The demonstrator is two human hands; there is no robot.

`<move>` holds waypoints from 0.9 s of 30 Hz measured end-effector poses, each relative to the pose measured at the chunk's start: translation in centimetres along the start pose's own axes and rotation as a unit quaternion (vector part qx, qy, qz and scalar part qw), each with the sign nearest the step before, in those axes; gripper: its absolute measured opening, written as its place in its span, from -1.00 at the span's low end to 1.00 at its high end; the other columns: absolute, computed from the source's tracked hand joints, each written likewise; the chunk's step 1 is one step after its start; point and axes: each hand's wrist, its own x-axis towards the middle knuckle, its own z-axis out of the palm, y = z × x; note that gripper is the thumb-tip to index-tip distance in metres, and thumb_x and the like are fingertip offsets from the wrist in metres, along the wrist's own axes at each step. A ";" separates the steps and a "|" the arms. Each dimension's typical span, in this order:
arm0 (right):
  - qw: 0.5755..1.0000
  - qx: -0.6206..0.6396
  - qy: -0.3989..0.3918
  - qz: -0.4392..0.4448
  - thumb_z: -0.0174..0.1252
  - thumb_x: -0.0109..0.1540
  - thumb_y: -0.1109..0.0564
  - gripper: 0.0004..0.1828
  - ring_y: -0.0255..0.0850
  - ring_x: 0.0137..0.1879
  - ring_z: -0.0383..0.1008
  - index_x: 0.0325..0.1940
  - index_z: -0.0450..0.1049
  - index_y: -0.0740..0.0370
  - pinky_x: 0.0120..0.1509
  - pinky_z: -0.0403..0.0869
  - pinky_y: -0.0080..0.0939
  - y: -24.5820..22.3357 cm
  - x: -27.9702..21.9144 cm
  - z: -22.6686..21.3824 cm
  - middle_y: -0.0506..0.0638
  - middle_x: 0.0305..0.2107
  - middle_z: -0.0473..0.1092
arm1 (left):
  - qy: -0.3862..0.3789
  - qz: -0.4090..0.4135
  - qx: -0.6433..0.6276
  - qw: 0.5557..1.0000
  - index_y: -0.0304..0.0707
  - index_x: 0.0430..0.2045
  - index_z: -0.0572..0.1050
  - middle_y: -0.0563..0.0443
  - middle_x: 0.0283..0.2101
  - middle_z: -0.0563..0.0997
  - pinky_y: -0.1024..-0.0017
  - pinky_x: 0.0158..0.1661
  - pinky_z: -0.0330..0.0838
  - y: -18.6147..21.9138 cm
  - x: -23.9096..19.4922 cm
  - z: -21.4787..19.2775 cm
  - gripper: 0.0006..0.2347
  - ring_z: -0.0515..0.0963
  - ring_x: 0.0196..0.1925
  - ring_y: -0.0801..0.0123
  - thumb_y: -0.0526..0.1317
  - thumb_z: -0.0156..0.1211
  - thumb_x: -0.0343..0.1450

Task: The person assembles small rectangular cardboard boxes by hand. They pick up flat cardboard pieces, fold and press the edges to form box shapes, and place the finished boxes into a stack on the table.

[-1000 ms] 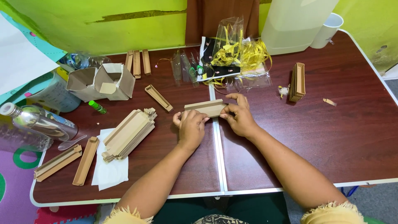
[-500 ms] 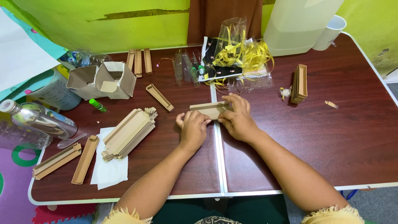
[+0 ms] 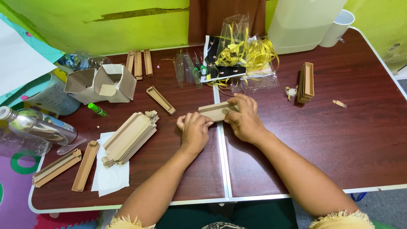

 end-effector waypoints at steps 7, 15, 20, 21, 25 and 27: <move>0.999 -0.002 -0.010 -0.033 0.32 0.19 -0.06 -0.86 0.09 0.48 0.14 -0.29 0.57 -0.03 0.47 0.03 0.28 -1.9 0.2 -0.5 0.02 0.19 0.30 | 0.007 0.042 -0.005 0.999 0.12 -0.45 0.59 0.23 -0.44 0.43 -0.02 0.17 0.02 0.6 -0.3 0.7 -0.96 0.46 -0.15 0.34 -0.09 0.32 0.36; 0.997 -0.053 0.028 -0.049 0.35 0.15 -0.06 -0.84 0.07 0.40 0.24 -0.41 0.55 -0.02 0.47 0.03 0.28 -0.4 0.0 0.2 -0.02 0.03 0.41 | 0.040 0.073 0.027 0.996 0.15 -0.43 0.58 0.24 -0.41 0.44 0.00 0.16 -0.01 0.4 0.0 0.3 -0.98 0.46 -0.10 0.37 -0.12 0.26 0.40; 0.998 -0.040 0.038 -0.033 0.39 0.12 -0.15 -0.72 0.04 0.39 0.26 -0.43 0.53 0.03 0.46 0.05 0.28 0.3 -0.1 0.0 -0.03 0.01 0.42 | 0.045 0.063 0.024 0.997 0.12 -0.46 0.56 0.22 -0.41 0.45 0.02 0.12 0.04 -0.6 0.2 0.0 -0.97 0.48 -0.10 0.33 -0.18 0.26 0.38; 0.998 -0.039 0.035 -0.034 0.39 0.11 -0.16 -0.71 0.04 0.38 0.27 -0.43 0.53 0.04 0.46 0.05 0.29 0.3 0.0 -0.1 -0.04 -0.01 0.42 | 0.050 0.064 0.028 0.996 0.12 -0.46 0.55 0.22 -0.39 0.46 0.02 0.12 0.05 -0.8 0.3 0.1 -0.97 0.48 -0.08 0.33 -0.18 0.27 0.38; 0.998 -0.044 0.027 -0.030 0.33 0.16 -0.09 -0.80 0.05 0.36 0.27 -0.36 0.55 0.02 0.44 0.05 0.27 0.4 0.1 0.0 -0.02 0.02 0.42 | 0.066 0.070 0.054 0.994 0.14 -0.47 0.54 0.23 -0.40 0.44 0.05 0.13 0.02 -1.0 0.7 -1.3 -0.91 0.46 -0.07 0.34 -0.26 0.19 0.35; 0.997 -0.065 0.031 -0.026 0.35 0.14 -0.05 -0.81 0.05 0.37 0.26 -0.36 0.53 0.04 0.44 0.07 0.29 1.3 0.1 0.2 -0.03 0.01 0.41 | 0.064 0.044 0.066 0.995 0.13 -0.47 0.55 0.24 -0.39 0.45 0.06 0.13 0.04 -2.0 0.9 -1.7 -0.90 0.47 -0.07 0.35 -0.27 0.20 0.35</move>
